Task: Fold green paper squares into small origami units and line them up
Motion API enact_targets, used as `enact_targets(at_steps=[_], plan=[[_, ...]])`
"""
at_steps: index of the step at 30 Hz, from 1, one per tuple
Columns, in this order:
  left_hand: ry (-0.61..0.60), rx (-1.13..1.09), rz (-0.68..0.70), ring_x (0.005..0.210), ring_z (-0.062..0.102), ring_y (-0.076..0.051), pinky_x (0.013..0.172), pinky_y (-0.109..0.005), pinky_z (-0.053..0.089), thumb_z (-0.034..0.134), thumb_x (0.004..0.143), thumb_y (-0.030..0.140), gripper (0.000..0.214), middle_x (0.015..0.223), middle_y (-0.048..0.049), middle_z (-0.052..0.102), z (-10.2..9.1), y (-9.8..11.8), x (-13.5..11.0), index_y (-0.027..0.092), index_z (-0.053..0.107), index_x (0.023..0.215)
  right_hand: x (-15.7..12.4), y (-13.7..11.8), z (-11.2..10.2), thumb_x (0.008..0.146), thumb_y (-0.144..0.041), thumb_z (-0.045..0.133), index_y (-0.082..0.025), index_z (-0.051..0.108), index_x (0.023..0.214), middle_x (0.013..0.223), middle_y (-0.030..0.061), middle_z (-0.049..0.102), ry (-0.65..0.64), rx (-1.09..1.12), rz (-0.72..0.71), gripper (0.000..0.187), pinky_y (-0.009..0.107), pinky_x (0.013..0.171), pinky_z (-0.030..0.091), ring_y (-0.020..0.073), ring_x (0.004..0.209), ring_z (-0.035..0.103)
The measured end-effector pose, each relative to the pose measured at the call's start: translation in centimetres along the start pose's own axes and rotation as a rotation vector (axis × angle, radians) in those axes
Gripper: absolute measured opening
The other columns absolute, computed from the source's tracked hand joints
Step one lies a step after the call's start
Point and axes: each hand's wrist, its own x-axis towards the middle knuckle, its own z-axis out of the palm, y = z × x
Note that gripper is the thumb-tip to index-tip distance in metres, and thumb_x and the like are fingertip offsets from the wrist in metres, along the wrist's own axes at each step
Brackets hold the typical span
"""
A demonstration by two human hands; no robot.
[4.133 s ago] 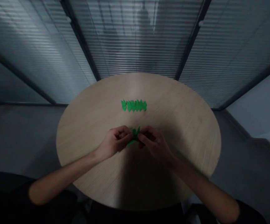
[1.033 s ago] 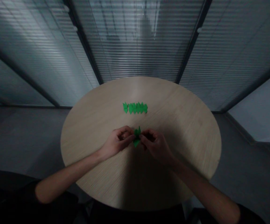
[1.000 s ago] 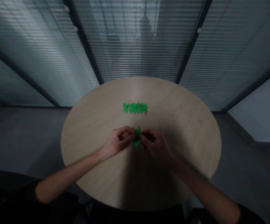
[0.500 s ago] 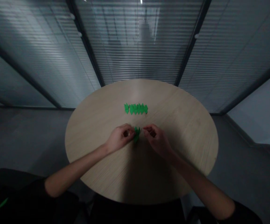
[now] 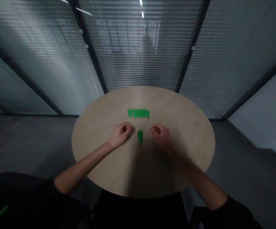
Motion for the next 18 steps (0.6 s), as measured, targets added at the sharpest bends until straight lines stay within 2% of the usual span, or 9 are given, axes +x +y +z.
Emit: enact_targets(at_steps=[2,6,11,18], plan=[[0.02,0.145,0.021,0.068,0.06,-0.018,0.064,-0.029,0.041,0.04,0.103,0.037,0.037,0.075,-0.0061,0.067,-0.5,-0.8,0.4,0.019,0.061,0.079,0.3,0.3,-0.6,0.095,-0.052,0.047,-0.022,0.055,0.071,0.062,0.0008,0.057,0.001,-0.241,-0.054,0.039,0.029,0.057,0.038,0.0158,0.057,0.051],[-0.048,0.252,0.05,0.065,0.058,-0.02,0.064,-0.032,0.037,0.042,0.102,0.042,0.044,0.07,-0.0081,0.066,-1.3,-2.1,0.9,0.021,0.055,0.065,0.8,0.9,-1.8,0.092,-0.049,0.046,-0.024,0.036,0.058,0.055,-0.0009,0.042,-0.017,-0.369,-0.082,0.043,0.032,0.058,0.027,0.0147,0.053,0.038],[-0.146,0.361,0.057,0.066,0.061,-0.022,0.064,-0.034,0.038,0.044,0.101,0.041,0.043,0.075,-0.0106,0.071,-1.3,-2.8,0.9,0.021,0.062,0.067,1.1,1.3,-2.1,0.09,-0.044,0.05,-0.023,0.037,0.056,0.056,0.0005,0.044,-0.126,-0.479,-0.104,0.041,0.033,0.06,0.022,0.0158,0.054,0.038],[-0.182,0.437,0.042,0.072,0.063,-0.021,0.066,-0.032,0.039,0.04,0.104,0.042,0.046,0.083,-0.0115,0.076,-1.4,-2.5,1.0,0.02,0.067,0.074,1.4,1.4,-1.9,0.093,-0.041,0.05,-0.023,0.043,0.059,0.061,0.0031,0.052,-0.189,-0.561,-0.085,0.04,0.032,0.059,0.023,0.0178,0.059,0.044]])
